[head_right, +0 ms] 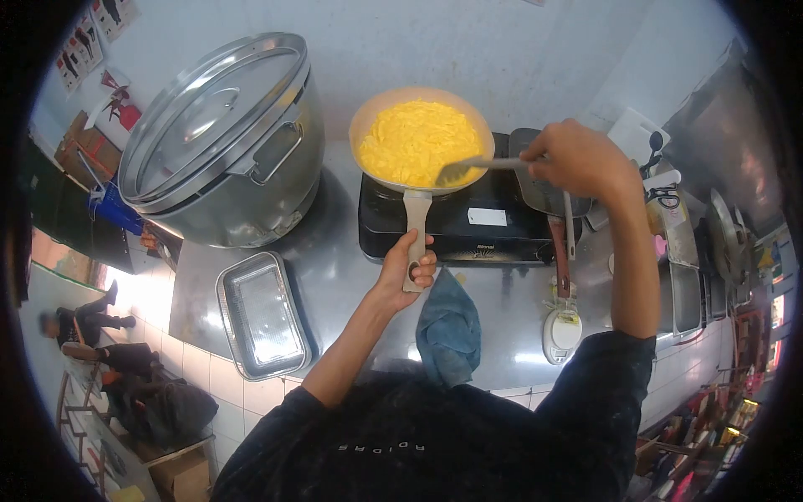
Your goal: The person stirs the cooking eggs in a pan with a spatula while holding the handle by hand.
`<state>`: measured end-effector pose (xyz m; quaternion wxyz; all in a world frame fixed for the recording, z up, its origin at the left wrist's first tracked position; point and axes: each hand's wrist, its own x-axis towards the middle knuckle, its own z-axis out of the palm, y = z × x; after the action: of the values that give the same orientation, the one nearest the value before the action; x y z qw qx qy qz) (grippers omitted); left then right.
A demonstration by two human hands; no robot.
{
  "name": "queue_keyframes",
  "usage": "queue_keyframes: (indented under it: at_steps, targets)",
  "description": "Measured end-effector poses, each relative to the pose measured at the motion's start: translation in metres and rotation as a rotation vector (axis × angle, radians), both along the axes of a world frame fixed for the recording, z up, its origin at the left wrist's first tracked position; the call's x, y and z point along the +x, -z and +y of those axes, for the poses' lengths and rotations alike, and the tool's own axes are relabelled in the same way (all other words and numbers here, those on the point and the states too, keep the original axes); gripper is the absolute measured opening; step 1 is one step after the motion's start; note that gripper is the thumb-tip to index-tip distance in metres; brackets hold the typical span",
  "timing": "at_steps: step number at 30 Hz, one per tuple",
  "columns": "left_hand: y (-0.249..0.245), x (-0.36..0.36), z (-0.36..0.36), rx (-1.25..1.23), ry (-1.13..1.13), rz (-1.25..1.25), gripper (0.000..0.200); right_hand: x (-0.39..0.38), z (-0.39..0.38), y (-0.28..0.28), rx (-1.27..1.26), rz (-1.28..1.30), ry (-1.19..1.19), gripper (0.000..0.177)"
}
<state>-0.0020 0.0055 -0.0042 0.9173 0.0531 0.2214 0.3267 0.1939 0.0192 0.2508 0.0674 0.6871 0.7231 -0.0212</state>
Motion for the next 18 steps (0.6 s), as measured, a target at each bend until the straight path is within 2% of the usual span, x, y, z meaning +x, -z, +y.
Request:
queue_keyframes:
  at_steps: [2, 5, 14, 18]
  targets:
    - [0.0, 0.0, 0.0, -0.006, 0.0, -0.001, 0.028, -0.003, -0.002, 0.012, 0.026, -0.131, -0.063, 0.026]
    - [0.001, 0.001, 0.0, 0.005, -0.003, 0.005, 0.028, 0.004, 0.017, 0.042, 0.025, -0.155, -0.032, 0.025]
    - [-0.006, -0.001, 0.0, 0.002, 0.012, 0.021, 0.027, 0.04, 0.09, 0.099, 0.045, 0.156, 0.044, 0.027]
    - [-0.003, -0.001, 0.0, 0.002, 0.007, 0.021, 0.027, 0.046, 0.112, 0.126, 0.11, 0.299, -0.022, 0.028]
